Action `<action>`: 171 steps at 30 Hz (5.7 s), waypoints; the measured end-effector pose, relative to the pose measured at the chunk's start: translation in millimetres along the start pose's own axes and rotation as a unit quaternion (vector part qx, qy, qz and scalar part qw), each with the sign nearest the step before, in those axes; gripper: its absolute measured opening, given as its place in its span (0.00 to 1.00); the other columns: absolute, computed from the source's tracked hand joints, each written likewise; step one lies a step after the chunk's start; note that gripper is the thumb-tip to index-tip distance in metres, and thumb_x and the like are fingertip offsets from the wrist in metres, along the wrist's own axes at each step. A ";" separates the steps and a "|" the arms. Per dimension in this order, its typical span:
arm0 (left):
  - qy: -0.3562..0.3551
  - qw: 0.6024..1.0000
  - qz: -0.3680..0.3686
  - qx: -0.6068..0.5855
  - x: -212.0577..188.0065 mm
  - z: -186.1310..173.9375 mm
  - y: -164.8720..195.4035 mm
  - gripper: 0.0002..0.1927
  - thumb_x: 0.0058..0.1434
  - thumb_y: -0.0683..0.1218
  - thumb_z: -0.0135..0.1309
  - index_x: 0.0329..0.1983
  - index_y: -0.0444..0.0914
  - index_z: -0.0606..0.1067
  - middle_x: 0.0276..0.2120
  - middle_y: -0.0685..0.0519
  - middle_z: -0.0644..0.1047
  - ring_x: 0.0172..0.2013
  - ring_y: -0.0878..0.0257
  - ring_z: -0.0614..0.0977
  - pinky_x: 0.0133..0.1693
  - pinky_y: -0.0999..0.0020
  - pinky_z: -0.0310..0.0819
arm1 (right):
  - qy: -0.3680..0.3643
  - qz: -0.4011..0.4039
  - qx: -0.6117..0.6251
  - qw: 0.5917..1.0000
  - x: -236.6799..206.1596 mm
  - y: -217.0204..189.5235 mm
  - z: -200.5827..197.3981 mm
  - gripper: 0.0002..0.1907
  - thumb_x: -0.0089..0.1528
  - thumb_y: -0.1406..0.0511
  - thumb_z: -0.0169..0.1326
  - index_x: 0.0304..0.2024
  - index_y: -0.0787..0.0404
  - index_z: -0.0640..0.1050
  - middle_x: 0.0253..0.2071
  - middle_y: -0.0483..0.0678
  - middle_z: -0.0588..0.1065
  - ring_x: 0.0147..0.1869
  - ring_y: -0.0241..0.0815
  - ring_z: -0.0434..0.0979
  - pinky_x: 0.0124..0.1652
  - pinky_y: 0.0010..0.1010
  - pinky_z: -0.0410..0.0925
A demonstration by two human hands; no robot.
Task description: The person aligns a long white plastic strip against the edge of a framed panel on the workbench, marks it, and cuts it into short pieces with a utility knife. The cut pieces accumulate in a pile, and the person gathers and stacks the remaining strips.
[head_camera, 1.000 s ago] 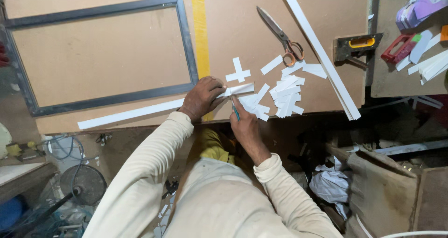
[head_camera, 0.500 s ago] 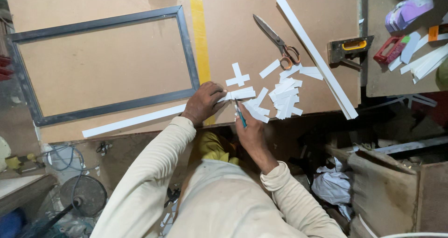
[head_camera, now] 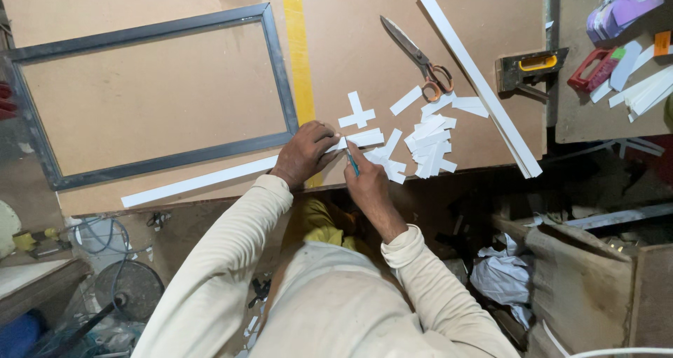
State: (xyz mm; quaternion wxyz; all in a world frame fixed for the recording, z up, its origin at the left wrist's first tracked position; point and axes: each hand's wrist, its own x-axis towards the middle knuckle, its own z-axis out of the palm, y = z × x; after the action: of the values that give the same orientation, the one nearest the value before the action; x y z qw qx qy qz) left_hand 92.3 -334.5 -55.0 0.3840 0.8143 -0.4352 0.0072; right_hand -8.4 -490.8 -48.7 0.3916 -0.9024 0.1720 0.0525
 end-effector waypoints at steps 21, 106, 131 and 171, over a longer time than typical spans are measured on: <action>0.013 1.000 0.008 0.011 -1.5 3.5 -0.8 0.18 0.54 0.42 0.68 0.46 0.33 0.78 0.41 0.49 0.77 0.48 0.52 0.79 0.51 0.59 0.76 | -0.001 0.043 0.023 0.999 -13.1 11.8 -3.4 0.26 0.66 0.67 0.52 0.68 0.53 0.73 0.33 0.65 0.78 0.39 0.63 0.81 0.38 0.45 0.72; 0.001 1.000 -0.014 -0.013 -2.3 7.8 -4.0 0.17 0.55 0.42 0.68 0.46 0.34 0.79 0.42 0.49 0.77 0.49 0.51 0.79 0.52 0.58 0.76 | 0.001 -0.031 0.017 0.999 -8.2 11.5 3.6 0.24 0.65 0.66 0.52 0.65 0.58 0.73 0.36 0.64 0.78 0.41 0.68 0.79 0.39 0.54 0.70; -0.003 1.000 -0.003 -0.025 -0.6 7.7 -5.1 0.18 0.54 0.40 0.68 0.46 0.33 0.79 0.40 0.48 0.76 0.47 0.51 0.79 0.48 0.57 0.76 | 0.018 -0.044 0.042 0.998 -9.5 14.5 -0.5 0.24 0.64 0.67 0.52 0.65 0.57 0.73 0.34 0.64 0.77 0.39 0.67 0.78 0.36 0.51 0.69; -0.014 1.000 0.010 -0.024 -3.6 16.6 -12.2 0.18 0.56 0.41 0.67 0.50 0.35 0.79 0.43 0.48 0.76 0.52 0.49 0.77 0.57 0.55 0.74 | 0.023 -0.029 0.047 0.998 -12.6 20.4 4.2 0.25 0.64 0.68 0.53 0.65 0.59 0.73 0.33 0.63 0.77 0.39 0.64 0.79 0.37 0.50 0.70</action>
State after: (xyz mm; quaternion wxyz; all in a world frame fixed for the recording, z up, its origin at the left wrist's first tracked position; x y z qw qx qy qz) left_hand 93.5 -338.5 -75.5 0.3968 0.8007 -0.4487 -0.0110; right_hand -27.2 -497.3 -62.7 0.4308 -0.8887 0.1567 0.0124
